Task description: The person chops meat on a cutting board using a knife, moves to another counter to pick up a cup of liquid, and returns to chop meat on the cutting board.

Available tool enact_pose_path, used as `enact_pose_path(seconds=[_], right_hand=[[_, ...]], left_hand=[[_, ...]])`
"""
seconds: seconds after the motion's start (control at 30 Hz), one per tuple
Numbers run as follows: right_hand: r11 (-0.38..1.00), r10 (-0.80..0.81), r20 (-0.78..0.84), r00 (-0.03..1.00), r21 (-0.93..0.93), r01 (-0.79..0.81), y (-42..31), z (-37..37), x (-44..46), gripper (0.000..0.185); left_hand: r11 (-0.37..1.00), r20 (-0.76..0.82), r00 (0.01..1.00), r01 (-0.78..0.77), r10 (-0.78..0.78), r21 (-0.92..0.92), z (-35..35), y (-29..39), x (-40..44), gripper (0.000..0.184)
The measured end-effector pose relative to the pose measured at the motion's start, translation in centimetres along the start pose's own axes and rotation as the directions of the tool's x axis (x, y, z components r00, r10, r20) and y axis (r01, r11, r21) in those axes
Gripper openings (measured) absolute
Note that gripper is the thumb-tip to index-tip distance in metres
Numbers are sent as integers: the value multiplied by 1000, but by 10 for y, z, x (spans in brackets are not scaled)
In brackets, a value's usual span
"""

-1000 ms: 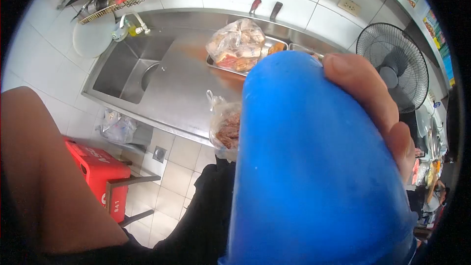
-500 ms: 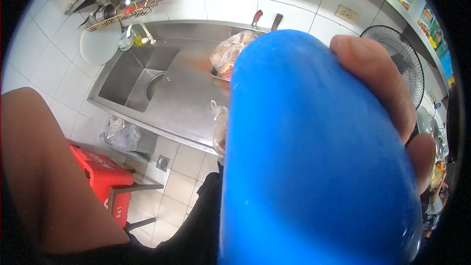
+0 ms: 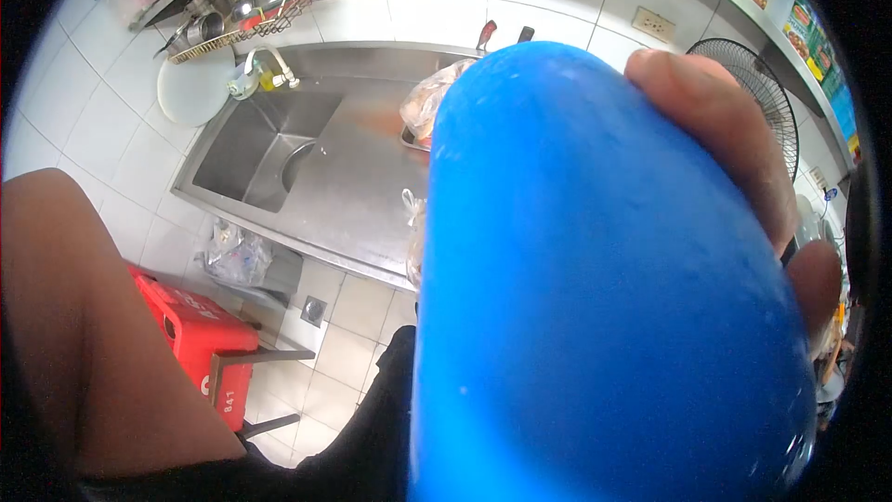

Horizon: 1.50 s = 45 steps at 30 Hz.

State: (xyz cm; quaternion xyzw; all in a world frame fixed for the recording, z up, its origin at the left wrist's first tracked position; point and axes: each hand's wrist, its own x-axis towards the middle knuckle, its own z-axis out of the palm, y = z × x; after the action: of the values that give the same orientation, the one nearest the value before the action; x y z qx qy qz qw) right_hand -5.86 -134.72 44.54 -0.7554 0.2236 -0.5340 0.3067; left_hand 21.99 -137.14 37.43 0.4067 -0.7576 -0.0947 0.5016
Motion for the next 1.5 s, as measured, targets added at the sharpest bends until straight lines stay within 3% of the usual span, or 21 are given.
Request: enact_pose_path(seconds=[0.63, 1.5], right_hand=[[1000, 11, 0, 1000, 17, -11, -1, -1, -2, 59], [999, 30, 3, 1000, 30, -30, 8, 1, 6, 72]], left_hand=[[1000, -8, 1000, -23, 23, 5, 3, 9, -2, 19], [977, 2, 977, -214, 214, -3, 4, 32, 19, 19]])
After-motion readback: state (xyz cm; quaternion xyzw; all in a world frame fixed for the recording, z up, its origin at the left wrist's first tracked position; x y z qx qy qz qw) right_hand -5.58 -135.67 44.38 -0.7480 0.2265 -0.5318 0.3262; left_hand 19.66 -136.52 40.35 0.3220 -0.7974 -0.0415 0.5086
